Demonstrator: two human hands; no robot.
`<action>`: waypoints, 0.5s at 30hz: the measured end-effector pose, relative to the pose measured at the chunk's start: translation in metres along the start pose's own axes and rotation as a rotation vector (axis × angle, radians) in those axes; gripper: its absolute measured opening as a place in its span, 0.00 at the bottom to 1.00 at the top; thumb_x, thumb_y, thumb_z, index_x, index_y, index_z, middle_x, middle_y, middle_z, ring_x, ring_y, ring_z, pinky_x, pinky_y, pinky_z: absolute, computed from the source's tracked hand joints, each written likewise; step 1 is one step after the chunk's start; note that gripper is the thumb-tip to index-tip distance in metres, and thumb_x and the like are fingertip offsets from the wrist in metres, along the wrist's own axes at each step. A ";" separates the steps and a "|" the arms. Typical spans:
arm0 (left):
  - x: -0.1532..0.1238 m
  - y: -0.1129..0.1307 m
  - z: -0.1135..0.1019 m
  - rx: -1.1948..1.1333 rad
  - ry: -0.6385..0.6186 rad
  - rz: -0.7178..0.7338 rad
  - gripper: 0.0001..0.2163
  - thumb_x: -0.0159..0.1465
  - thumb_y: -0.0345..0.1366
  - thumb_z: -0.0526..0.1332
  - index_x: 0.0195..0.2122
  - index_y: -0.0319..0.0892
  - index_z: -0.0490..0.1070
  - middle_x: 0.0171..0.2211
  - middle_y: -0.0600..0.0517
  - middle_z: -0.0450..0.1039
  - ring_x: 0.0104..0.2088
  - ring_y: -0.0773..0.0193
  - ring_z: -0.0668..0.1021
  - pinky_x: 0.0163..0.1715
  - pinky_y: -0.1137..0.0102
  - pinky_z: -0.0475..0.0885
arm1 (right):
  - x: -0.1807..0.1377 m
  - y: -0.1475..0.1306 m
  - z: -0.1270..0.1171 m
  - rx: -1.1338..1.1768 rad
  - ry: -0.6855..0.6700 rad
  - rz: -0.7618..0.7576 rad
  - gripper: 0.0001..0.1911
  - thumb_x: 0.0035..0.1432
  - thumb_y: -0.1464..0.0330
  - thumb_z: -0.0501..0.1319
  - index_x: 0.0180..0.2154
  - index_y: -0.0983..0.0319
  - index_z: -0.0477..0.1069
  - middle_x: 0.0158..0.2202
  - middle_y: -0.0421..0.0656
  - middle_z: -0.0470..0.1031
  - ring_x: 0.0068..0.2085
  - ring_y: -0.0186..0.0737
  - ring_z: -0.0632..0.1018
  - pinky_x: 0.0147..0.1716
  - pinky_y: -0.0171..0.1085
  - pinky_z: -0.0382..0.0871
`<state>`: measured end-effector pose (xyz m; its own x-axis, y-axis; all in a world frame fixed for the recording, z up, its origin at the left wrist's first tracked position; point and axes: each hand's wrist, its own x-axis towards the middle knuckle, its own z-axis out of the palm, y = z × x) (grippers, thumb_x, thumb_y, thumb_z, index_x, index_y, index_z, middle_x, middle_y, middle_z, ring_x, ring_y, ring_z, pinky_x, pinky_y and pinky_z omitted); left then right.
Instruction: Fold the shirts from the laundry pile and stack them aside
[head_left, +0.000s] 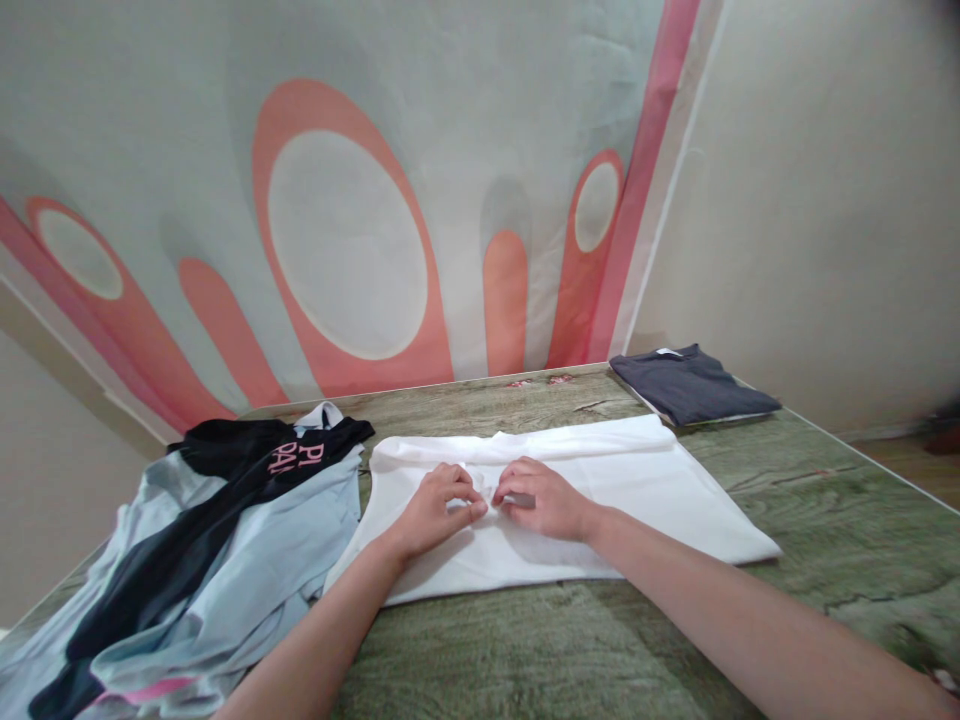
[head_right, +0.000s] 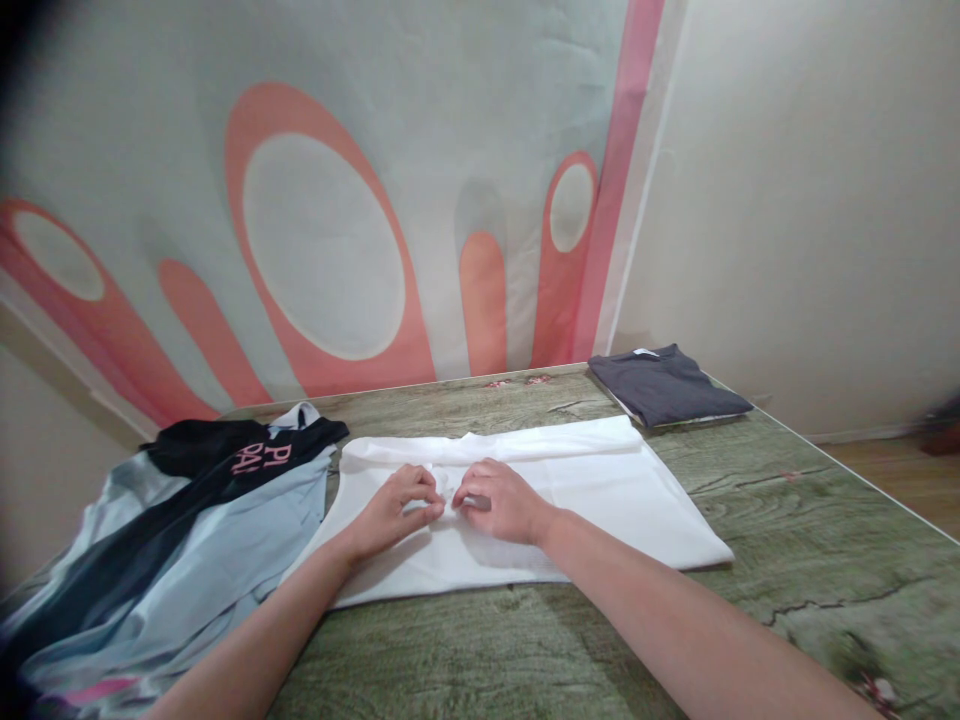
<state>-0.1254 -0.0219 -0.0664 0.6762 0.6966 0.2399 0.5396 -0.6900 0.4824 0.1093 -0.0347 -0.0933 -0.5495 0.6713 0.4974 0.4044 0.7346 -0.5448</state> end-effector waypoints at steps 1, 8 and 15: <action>-0.001 0.000 -0.001 -0.004 -0.009 0.007 0.09 0.62 0.44 0.62 0.34 0.46 0.78 0.37 0.50 0.71 0.41 0.60 0.72 0.44 0.66 0.66 | 0.000 0.000 0.000 -0.003 -0.002 0.000 0.08 0.54 0.73 0.62 0.36 0.56 0.75 0.37 0.41 0.76 0.41 0.39 0.74 0.46 0.40 0.66; 0.001 0.012 -0.007 -0.030 0.046 0.057 0.05 0.61 0.40 0.64 0.33 0.45 0.76 0.40 0.49 0.72 0.44 0.59 0.72 0.48 0.64 0.65 | 0.000 -0.001 -0.002 -0.008 -0.020 -0.014 0.08 0.55 0.69 0.64 0.39 0.58 0.75 0.38 0.43 0.75 0.42 0.41 0.74 0.46 0.41 0.66; 0.006 0.015 0.000 -0.102 0.089 0.067 0.05 0.63 0.39 0.63 0.35 0.45 0.73 0.38 0.50 0.75 0.43 0.59 0.73 0.48 0.64 0.65 | 0.000 -0.003 -0.003 0.019 -0.040 -0.019 0.04 0.55 0.66 0.64 0.35 0.58 0.76 0.38 0.43 0.75 0.42 0.40 0.74 0.46 0.41 0.66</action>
<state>-0.1132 -0.0279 -0.0579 0.6598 0.6671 0.3458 0.4380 -0.7154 0.5444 0.1104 -0.0362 -0.0893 -0.5859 0.6526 0.4805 0.3802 0.7450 -0.5482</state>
